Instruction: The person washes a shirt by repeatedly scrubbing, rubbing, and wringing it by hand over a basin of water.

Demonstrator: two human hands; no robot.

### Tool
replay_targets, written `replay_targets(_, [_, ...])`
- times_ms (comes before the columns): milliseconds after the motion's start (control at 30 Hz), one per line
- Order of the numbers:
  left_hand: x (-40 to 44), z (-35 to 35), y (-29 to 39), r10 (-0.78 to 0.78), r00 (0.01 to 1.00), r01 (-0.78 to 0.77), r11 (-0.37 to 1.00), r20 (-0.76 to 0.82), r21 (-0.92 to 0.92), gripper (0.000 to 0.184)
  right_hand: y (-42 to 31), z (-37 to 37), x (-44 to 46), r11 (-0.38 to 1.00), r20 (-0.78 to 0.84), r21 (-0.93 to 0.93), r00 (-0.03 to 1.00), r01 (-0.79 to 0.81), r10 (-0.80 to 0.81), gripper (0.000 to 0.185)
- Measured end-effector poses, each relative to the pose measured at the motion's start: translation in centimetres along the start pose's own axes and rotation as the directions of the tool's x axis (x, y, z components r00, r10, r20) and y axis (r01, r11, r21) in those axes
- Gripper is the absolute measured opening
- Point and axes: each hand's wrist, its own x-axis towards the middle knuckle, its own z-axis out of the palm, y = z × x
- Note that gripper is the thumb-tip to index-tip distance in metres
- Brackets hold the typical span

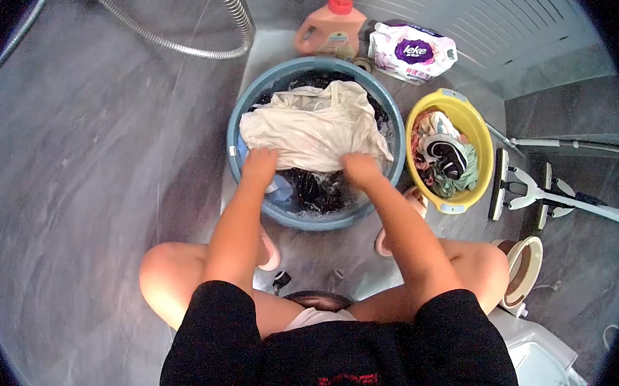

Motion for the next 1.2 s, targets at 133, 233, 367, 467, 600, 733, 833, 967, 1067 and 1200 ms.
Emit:
replay_targets(133, [0.8, -1.5, -1.1, -0.003, 0.979, 0.053, 0.969, 0.202, -0.242, 0.019, 3.1, -2.4, 0.0, 0.9, 0.054, 0.431, 0.998, -0.065, 0.046, 0.023])
replay_targets(233, [2.3, -3.6, -2.1, 0.011, 0.991, 0.064, 0.844, 0.136, -0.533, 0.018, 5.3, -6.1, -0.2, 0.79, 0.056, 0.608, 0.997, -0.083, 0.061, 0.031])
replay_targets(367, [3.1, -11.8, -1.6, -0.03, 0.971, 0.207, 0.611, 0.239, -0.764, 0.02, 6.4, -12.2, -0.9, 0.594, -0.057, 0.804, 0.988, -0.039, 0.142, 0.032])
replay_targets(467, [0.8, -18.9, 0.3, 0.02, 0.994, 0.075, 0.571, 0.105, -0.818, 0.028, 5.6, -19.3, -2.8, 0.546, -0.047, 0.833, 0.973, -0.086, 0.226, 0.036])
replay_targets(600, [-3.4, -26.1, 3.0, 0.12, 0.993, -0.121, 0.98, -0.019, -0.158, 0.033, 4.3, -24.8, -6.9, 0.844, -0.164, 0.536, 0.981, -0.003, 0.108, 0.042])
replay_targets(733, [-4.2, -27.5, 1.2, 0.039, 0.999, -0.033, 0.967, 0.015, -0.252, 0.041, 5.9, -24.6, -9.5, 0.996, -0.223, 0.052, 0.971, -0.075, 0.085, 0.036])
replay_targets(833, [-5.5, -27.6, -0.8, 0.08, 0.995, -0.099, 0.736, -0.059, -0.669, 0.033, 9.6, -22.1, -9.9, 0.949, -0.259, 0.231, 0.927, -0.213, 0.271, 0.032])
replay_targets(967, [-7.4, -27.4, 3.8, -0.06, 0.991, -0.121, 0.014, -0.121, -0.993, 0.029, 7.2, -21.9, -9.3, 0.207, -0.225, 0.972, 0.679, 0.109, 0.699, 0.026])
replay_targets(1067, [-6.2, -26.7, 7.3, -0.222, 0.961, -0.253, -0.469, -0.164, -0.846, 0.03, 1.0, -25.1, -9.4, -0.099, -0.151, 0.949, 0.704, 0.301, 0.694, 0.038])
replay_targets(1200, [-1.7, -22.5, 8.6, -0.416, 0.909, -0.27, -0.629, 0.022, -0.729, 0.04, -3.8, -23.8, -6.0, -0.011, -0.418, 0.879, 0.782, 0.477, 0.463, 0.039])
